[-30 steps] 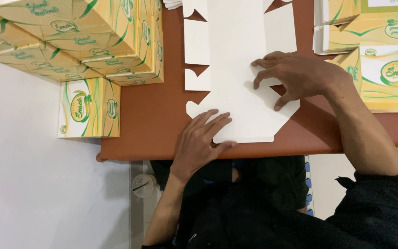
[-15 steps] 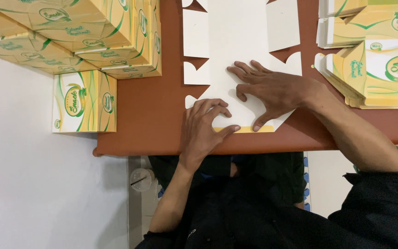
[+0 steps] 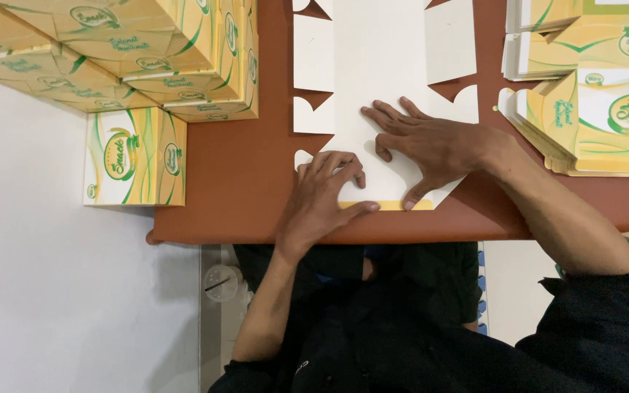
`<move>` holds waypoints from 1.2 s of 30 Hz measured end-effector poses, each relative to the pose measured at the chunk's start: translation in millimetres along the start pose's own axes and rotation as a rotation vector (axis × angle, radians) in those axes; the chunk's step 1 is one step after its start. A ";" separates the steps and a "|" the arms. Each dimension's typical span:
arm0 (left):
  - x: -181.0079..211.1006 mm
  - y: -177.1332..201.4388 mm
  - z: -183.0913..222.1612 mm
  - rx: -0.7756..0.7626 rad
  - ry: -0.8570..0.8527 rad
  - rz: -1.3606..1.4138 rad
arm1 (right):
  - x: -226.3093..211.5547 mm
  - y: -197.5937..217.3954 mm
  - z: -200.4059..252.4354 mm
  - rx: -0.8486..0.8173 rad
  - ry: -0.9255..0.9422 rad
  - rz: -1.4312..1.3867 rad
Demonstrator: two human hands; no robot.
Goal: Folding flat cardboard templates into snack boxes and stacking them on a production floor.
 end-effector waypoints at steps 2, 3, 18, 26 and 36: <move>-4.6 1.7 2.3 -0.032 0.018 0.055 | -1.6 0.8 -1.8 -0.012 -0.027 -0.009; -8.2 2.1 2.4 -0.055 0.043 0.110 | -1.2 2.7 -3.3 -0.029 -0.048 -0.010; 2.3 14.5 15.0 0.147 -0.120 0.158 | 46.5 100.2 70.3 0.719 -0.529 0.600; 1.3 13.7 15.5 0.155 -0.106 0.128 | 27.8 113.4 72.0 0.866 -0.447 0.333; -2.4 7.9 16.4 0.075 -0.131 0.253 | -15.3 113.0 41.9 0.684 -0.218 -0.278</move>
Point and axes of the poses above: each hand's wrist, its own z-axis away from the middle knuckle, its own y-axis out of the back of the hand, x = y × z, the point moved 8 cm from there along -z, towards the middle knuckle, and after that the axes turned 12 degrees about -z, right-handed, at the moved point
